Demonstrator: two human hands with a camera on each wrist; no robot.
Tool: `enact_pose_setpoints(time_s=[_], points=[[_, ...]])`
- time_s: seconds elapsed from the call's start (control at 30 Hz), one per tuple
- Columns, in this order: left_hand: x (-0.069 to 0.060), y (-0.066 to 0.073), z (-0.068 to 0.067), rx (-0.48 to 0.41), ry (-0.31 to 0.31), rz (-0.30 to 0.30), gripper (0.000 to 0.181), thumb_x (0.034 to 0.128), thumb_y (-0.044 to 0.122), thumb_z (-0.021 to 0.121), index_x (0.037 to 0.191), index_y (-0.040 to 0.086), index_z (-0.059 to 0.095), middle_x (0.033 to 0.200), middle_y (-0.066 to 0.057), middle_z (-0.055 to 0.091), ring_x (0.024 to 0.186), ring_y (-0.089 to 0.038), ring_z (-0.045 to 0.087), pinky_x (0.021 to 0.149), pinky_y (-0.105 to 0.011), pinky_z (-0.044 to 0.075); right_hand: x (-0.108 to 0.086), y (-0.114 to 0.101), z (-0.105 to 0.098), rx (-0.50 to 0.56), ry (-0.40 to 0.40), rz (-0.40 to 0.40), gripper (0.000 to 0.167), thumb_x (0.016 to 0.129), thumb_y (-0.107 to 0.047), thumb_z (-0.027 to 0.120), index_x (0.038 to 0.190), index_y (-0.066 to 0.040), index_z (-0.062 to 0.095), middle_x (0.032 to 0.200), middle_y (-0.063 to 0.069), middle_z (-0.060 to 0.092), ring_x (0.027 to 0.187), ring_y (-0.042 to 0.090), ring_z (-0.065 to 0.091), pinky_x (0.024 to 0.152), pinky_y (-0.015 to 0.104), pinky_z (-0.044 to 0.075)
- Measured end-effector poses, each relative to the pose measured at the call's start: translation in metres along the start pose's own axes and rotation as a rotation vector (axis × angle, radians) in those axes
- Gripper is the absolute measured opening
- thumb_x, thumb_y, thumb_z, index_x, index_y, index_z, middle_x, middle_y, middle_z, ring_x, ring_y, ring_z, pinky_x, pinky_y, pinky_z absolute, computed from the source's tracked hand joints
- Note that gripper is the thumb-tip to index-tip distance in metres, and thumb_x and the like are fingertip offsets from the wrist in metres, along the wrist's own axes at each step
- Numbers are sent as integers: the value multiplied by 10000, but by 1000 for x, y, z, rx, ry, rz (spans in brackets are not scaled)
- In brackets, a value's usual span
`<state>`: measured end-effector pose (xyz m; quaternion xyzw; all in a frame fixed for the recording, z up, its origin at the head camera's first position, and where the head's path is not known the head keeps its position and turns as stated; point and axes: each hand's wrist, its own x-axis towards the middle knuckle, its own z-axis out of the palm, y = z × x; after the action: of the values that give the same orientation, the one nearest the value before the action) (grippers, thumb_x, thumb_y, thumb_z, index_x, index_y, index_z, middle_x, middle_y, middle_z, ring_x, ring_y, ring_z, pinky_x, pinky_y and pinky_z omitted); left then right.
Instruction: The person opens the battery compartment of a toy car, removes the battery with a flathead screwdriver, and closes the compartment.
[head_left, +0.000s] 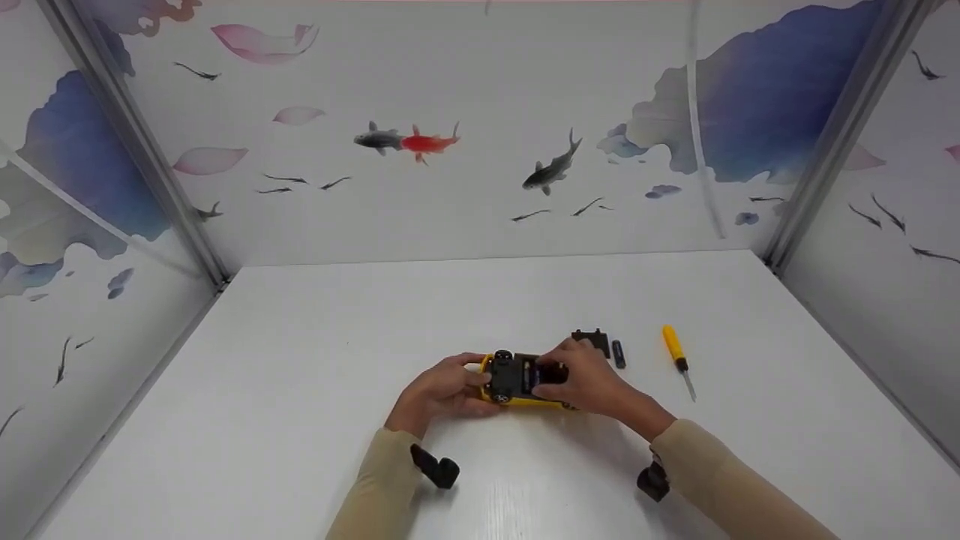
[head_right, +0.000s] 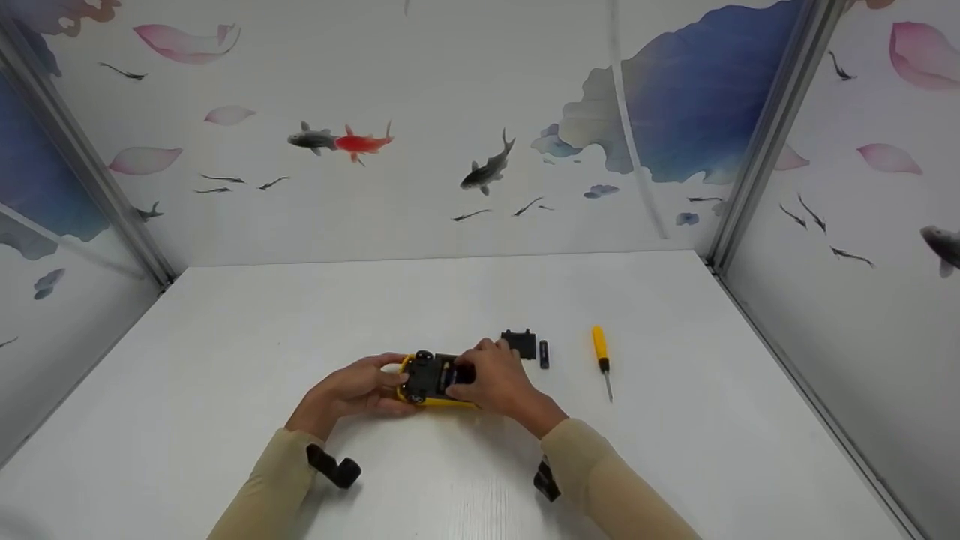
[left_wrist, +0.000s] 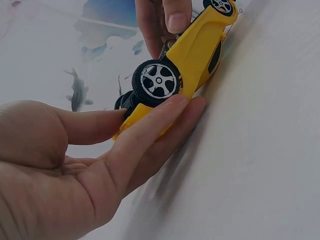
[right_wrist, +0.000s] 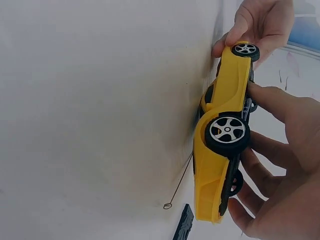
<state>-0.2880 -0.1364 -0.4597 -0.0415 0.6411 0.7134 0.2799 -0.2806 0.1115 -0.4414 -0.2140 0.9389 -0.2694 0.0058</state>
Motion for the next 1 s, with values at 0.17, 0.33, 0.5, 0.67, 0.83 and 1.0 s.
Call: enact_pose_setpoints(time_s=[0.17,0.33,0.5,0.67,0.83,1.0], points=[[-1,1,0,8,-16,4,503,1009,34,533,1495,70,408,1374,-274,532,1124,-331,666,910,-444,596,1,3,2,-4,6,-48,417,858,-326,794,1200,-96,732,1113,81,638,1062,251,491,897,484,450],[-1,1,0,29,18,-3,500,1009,52,550,1493,96,431,1382,-251,529,1106,-298,666,901,-428,601,0,6,5,-16,12,-97,406,897,-330,753,1234,-106,722,1141,86,651,1061,230,495,881,467,460],[0,1,-1,58,41,-15,509,998,53,574,1489,99,447,1395,-243,521,1088,-281,658,894,-417,604,0,8,5,-26,-5,-120,419,923,-346,720,1263,-101,708,1166,89,654,1060,220,489,866,443,451],[0,1,-2,80,54,-19,512,998,64,581,1492,107,454,1401,-243,514,1069,-272,657,882,-402,609,2,12,2,-12,-37,-133,437,940,-378,691,1276,-100,699,1182,88,654,1052,215,482,847,409,427],[-1,3,-1,86,61,-12,524,998,65,582,1501,110,444,1405,-252,506,1062,-274,662,876,-406,610,3,15,-3,5,-72,-148,422,934,-385,698,1264,-123,710,1173,74,652,1052,207,476,852,398,392],[-1,4,-1,106,47,-10,532,1002,75,578,1512,91,426,1402,-260,524,1071,-286,678,856,-382,616,3,17,-4,16,-90,-143,442,869,-416,764,1213,-141,730,1162,66,653,1050,203,480,854,391,376]])
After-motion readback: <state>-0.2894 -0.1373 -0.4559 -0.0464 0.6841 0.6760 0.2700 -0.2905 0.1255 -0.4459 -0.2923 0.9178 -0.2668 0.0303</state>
